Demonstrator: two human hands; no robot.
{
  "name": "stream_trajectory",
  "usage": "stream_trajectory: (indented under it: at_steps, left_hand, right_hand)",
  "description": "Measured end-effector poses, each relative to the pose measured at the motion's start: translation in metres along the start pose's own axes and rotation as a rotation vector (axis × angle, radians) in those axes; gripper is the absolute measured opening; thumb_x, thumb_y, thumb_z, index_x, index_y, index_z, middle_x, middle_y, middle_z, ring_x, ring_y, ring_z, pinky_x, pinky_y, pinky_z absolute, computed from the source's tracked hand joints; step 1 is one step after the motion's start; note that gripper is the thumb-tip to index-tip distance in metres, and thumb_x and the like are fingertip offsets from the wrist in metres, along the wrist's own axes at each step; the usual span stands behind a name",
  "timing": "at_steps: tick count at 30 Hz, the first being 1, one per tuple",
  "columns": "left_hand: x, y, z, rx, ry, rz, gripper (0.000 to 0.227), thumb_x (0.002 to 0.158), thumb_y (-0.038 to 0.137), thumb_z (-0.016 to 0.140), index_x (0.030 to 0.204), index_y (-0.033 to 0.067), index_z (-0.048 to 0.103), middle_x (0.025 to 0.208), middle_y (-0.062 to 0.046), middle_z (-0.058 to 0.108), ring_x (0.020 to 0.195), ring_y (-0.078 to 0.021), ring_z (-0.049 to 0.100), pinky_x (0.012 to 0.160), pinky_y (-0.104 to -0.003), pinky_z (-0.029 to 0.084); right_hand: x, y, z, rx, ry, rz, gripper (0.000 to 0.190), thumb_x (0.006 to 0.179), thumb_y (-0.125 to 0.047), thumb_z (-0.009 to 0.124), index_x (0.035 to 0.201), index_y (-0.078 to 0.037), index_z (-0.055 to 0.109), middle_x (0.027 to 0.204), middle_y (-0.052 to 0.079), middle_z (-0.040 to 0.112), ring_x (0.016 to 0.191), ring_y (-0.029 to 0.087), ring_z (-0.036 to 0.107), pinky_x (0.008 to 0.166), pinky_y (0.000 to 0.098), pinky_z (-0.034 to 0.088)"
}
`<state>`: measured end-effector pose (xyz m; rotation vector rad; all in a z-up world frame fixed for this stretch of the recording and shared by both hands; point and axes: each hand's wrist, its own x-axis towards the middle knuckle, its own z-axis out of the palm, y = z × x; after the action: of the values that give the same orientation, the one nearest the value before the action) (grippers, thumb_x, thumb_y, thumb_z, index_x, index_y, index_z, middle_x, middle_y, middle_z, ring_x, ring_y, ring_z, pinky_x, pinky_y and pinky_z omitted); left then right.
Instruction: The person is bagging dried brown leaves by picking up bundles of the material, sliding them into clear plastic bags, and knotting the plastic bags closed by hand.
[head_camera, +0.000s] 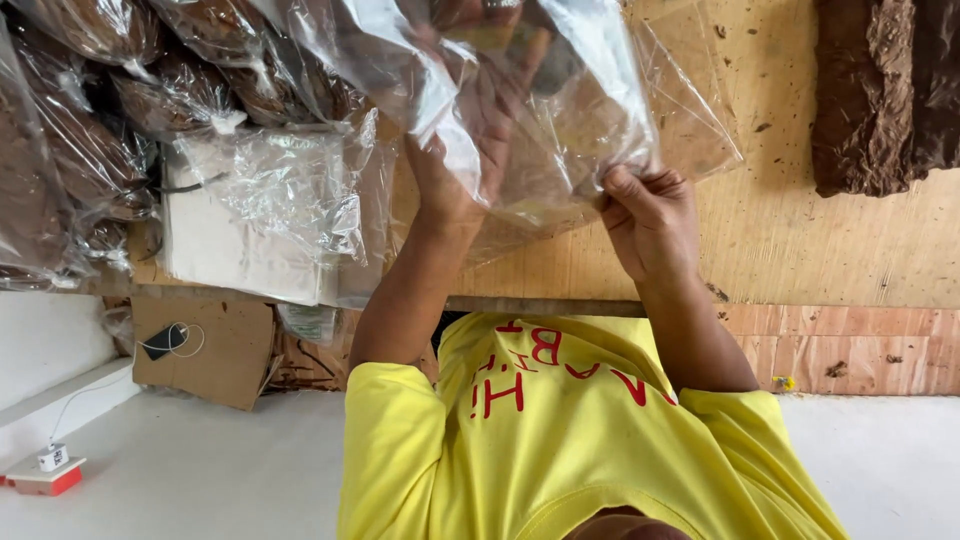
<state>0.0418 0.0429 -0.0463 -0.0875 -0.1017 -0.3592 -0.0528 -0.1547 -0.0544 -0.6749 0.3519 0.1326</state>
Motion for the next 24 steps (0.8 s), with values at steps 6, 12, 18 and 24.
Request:
stream_trajectory:
  at_steps: [6,12,18,24]
  left_hand:
    - [-0.003,-0.003,0.033,0.960,0.071,1.014,0.041,0.117,-0.008,0.049,0.154,0.0103,0.047,0.139,-0.011,0.063,0.130,-0.0268,0.062,0.115,-0.039,0.057]
    - [-0.001,-0.040,0.024,2.174,-0.787,0.761,0.078,0.095,0.087,0.063,0.152,0.0374,0.040,0.165,0.003,0.031,0.159,-0.0184,0.018,0.136,-0.053,0.000]
    - [0.004,-0.045,0.015,2.658,-0.880,0.266,0.063,0.110,0.059,0.062,0.156,0.0206,0.042,0.114,0.005,0.071,0.109,-0.0201,0.061,0.106,-0.039,0.037]
    - [0.014,-0.047,0.032,2.610,-0.856,0.568,0.015,0.097,0.020,0.083,0.096,0.0101,0.071,0.085,0.001,0.067,0.076,-0.0166,0.060,0.078,-0.033,0.042]
  right_hand:
    - [-0.001,-0.022,-0.013,-0.303,0.142,-0.189,0.014,0.088,-0.009,0.083,0.084,-0.010,0.070,0.079,-0.001,0.068,0.077,0.010,0.068,0.069,0.0219,0.060]
    - [-0.005,-0.029,-0.008,-0.778,-0.016,-0.350,0.024,0.103,-0.021,0.071,0.088,-0.004,0.066,0.077,0.005,0.064,0.063,0.012,0.057,0.058,0.0228,0.050]
    - [-0.008,-0.034,-0.015,-0.640,-0.124,-0.391,0.013,0.104,-0.012,0.066,0.106,0.001,0.069,0.097,0.009,0.065,0.084,0.015,0.060,0.073,0.0260,0.052]
    - [-0.012,-0.052,-0.043,-0.549,-0.042,-0.564,0.013,0.106,0.007,0.056,0.102,-0.001,0.065,0.099,0.010,0.066,0.087,0.019,0.066,0.083,0.0323,0.065]
